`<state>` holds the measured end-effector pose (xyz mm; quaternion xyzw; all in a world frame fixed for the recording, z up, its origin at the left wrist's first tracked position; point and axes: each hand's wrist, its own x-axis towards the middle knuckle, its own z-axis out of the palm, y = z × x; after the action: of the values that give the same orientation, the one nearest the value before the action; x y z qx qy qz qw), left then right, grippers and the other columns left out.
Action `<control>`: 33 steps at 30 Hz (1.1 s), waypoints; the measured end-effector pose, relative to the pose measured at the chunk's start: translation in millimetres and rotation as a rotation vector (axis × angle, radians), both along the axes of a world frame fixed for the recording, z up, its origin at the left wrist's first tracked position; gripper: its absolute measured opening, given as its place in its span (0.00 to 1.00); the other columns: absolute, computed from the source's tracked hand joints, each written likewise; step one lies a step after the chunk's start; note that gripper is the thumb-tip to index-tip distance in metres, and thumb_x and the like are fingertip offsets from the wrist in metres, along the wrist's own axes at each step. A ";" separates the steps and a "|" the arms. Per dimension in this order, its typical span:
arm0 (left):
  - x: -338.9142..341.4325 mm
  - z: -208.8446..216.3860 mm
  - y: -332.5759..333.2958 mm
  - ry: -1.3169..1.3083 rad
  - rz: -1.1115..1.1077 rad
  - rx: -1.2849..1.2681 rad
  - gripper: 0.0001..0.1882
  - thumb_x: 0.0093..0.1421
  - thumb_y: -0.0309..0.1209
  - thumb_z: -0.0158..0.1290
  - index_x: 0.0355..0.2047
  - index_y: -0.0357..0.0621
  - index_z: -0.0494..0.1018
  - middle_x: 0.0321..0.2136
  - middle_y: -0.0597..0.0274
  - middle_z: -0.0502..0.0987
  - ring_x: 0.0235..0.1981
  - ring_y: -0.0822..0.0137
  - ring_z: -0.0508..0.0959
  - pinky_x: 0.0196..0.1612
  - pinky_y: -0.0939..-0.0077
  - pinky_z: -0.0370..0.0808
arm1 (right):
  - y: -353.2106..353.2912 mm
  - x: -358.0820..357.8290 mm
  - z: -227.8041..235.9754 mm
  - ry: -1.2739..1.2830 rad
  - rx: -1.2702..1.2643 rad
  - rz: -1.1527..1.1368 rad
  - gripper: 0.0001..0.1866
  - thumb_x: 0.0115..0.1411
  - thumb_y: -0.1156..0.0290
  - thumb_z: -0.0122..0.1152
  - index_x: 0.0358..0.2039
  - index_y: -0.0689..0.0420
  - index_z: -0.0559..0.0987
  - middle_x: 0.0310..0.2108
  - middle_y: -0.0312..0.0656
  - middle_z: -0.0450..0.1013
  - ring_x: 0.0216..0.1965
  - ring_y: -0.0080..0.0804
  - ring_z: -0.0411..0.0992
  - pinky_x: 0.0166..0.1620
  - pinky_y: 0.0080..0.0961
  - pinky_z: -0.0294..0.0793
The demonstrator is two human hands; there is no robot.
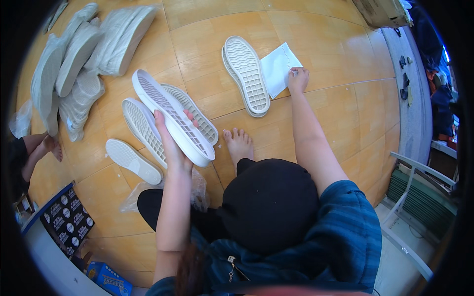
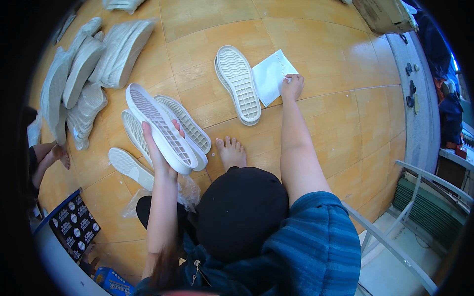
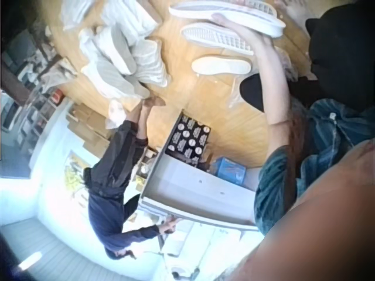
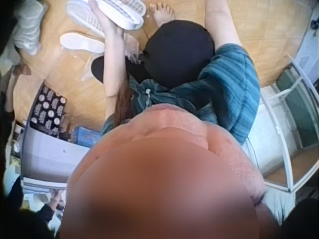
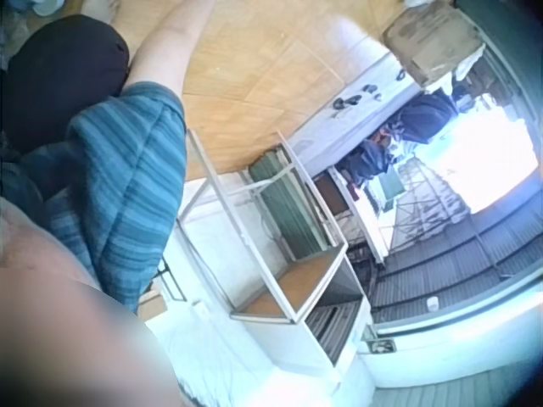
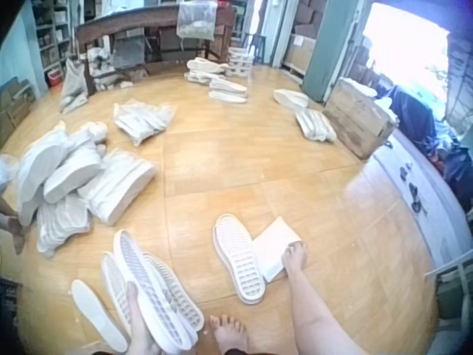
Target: The person sits on the floor and unpacks white shoe insoles from plastic bags. They remove the insoles, separate them, and inspect the textured surfaces by turning them over in their hands.
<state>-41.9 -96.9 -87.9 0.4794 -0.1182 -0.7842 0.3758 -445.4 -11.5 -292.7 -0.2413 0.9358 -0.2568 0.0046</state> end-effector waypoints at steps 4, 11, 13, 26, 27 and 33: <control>-7.7 -10.1 -2.9 0.001 0.016 -0.009 0.41 0.61 0.63 0.46 0.55 0.34 0.59 0.36 0.53 0.72 0.32 0.65 0.76 0.34 0.74 0.78 | -0.8 -5.1 -2.4 -0.040 -0.016 0.000 0.08 0.50 0.74 0.68 0.32 0.54 0.80 0.47 0.44 0.67 0.52 0.42 0.65 0.55 0.35 0.67; -17.1 -17.7 -3.0 0.006 0.003 0.037 0.42 0.60 0.64 0.46 0.55 0.35 0.61 0.36 0.53 0.73 0.32 0.65 0.77 0.34 0.73 0.79 | 4.4 -1.4 -4.6 -0.005 -0.093 0.018 0.07 0.52 0.72 0.67 0.32 0.56 0.80 0.47 0.45 0.67 0.51 0.42 0.67 0.54 0.33 0.68; -18.9 -17.2 -2.9 -0.004 0.011 0.039 0.42 0.60 0.64 0.45 0.55 0.35 0.61 0.36 0.53 0.74 0.31 0.65 0.77 0.34 0.73 0.79 | 6.3 3.5 -3.0 0.026 -0.095 0.038 0.06 0.52 0.74 0.66 0.32 0.56 0.81 0.48 0.45 0.67 0.52 0.43 0.67 0.54 0.35 0.68; -17.7 -14.7 -4.4 0.022 0.014 0.070 0.42 0.60 0.64 0.45 0.55 0.35 0.61 0.36 0.52 0.74 0.31 0.64 0.78 0.34 0.73 0.79 | -1.9 -1.7 -6.7 -0.046 -0.058 -0.112 0.04 0.51 0.73 0.67 0.30 0.52 0.83 0.50 0.42 0.68 0.52 0.39 0.69 0.54 0.32 0.70; -17.0 -14.9 -4.4 0.026 0.015 0.086 0.42 0.60 0.64 0.45 0.55 0.35 0.61 0.36 0.52 0.74 0.31 0.64 0.78 0.34 0.73 0.79 | -2.1 -2.8 -6.7 -0.032 -0.049 -0.090 0.04 0.51 0.73 0.67 0.29 0.52 0.83 0.50 0.42 0.68 0.52 0.39 0.69 0.54 0.32 0.70; -13.2 -19.9 -6.8 0.074 0.011 0.079 0.41 0.61 0.63 0.44 0.55 0.35 0.60 0.36 0.52 0.74 0.32 0.64 0.78 0.35 0.73 0.79 | 0.4 2.3 -3.9 0.048 -0.041 -0.076 0.03 0.52 0.74 0.66 0.28 0.54 0.82 0.53 0.43 0.68 0.54 0.41 0.68 0.53 0.33 0.71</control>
<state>-55.1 -103.7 -107.8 0.4654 -0.0706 -0.8032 0.3651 -443.2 -11.1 -296.6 -0.2119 0.9386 -0.2702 -0.0326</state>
